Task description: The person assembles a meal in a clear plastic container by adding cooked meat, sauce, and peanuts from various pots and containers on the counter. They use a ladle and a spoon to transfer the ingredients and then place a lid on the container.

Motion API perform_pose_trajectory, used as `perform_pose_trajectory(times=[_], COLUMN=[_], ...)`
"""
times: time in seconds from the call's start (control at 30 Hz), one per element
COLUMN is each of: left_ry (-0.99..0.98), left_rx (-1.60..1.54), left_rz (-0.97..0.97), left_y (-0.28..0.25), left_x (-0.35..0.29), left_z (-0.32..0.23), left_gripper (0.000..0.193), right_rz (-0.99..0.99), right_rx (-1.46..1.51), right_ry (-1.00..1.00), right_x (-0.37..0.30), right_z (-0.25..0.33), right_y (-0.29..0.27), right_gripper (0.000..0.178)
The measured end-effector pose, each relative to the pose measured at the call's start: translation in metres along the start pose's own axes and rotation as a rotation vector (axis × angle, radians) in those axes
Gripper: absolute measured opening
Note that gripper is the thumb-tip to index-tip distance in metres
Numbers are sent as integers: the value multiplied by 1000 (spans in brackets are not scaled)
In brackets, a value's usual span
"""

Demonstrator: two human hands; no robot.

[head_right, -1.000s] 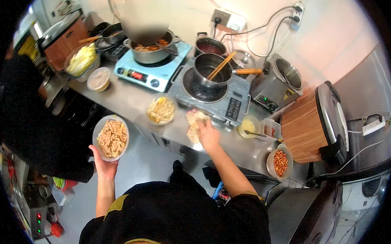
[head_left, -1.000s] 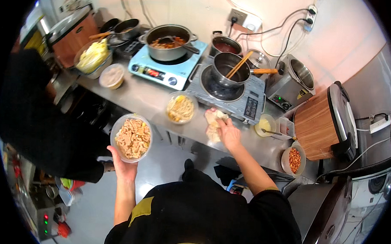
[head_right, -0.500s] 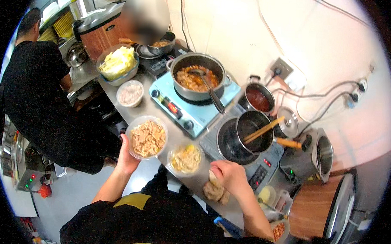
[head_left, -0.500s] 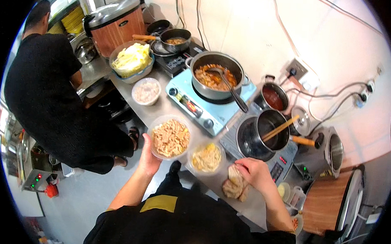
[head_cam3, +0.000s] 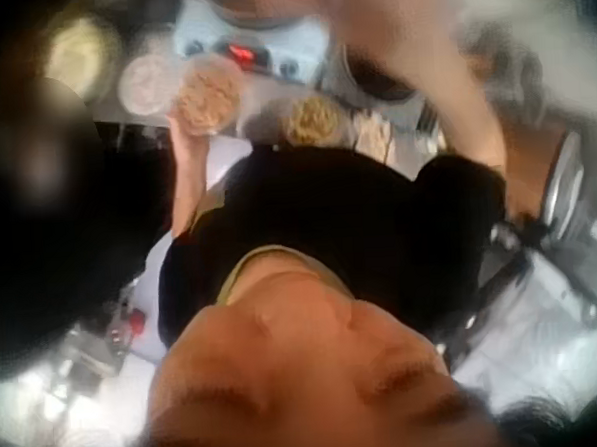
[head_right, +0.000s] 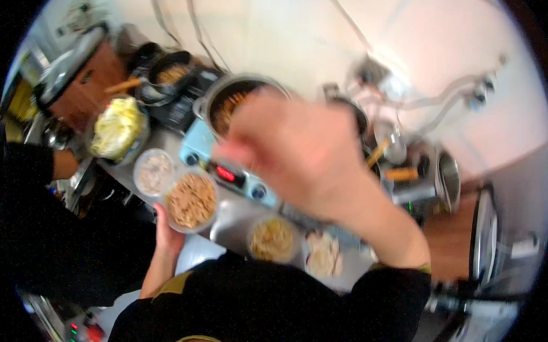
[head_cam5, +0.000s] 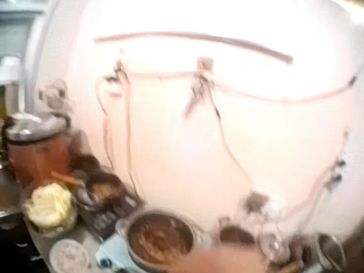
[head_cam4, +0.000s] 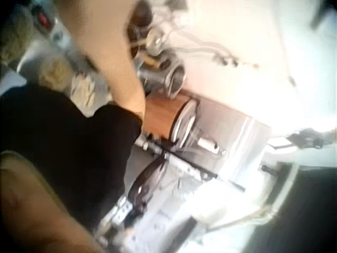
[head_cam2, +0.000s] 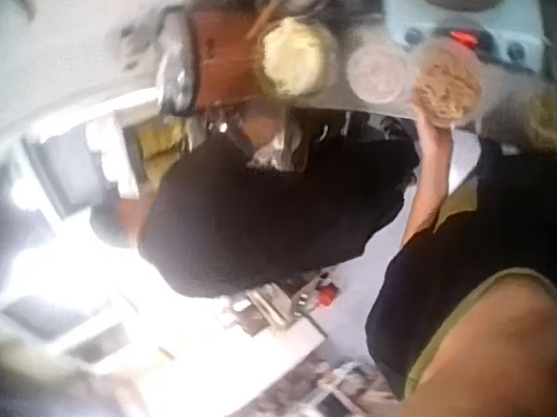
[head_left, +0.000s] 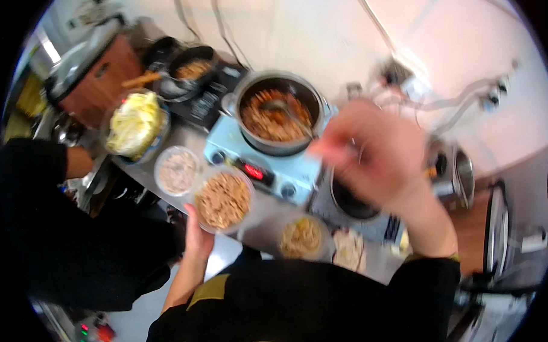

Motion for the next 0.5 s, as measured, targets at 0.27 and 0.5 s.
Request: perform_pose_trajectory(times=[0.27, 0.5], left_ry=[-57, -13], left_rx=[57, 14], left_rz=[-37, -1], left_y=[41, 82], left_x=[10, -25], left_z=[9, 24], left_gripper=[84, 85], right_rz=[-333, -702], right_rx=[-375, -678], right_ry=[523, 1065], right_x=[-135, -351], right_z=[-40, 2], right_y=[-231, -310], right_gripper=[23, 28])
Point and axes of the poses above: each hand's wrist, its own x-axis towards the middle knuckle, its own y-axis out of the palm, z = x × y, the point moved 9 cm from there along x, towards the middle knuckle, and after that the axes turned 11 degrees about -x, right-handed, at the moved point
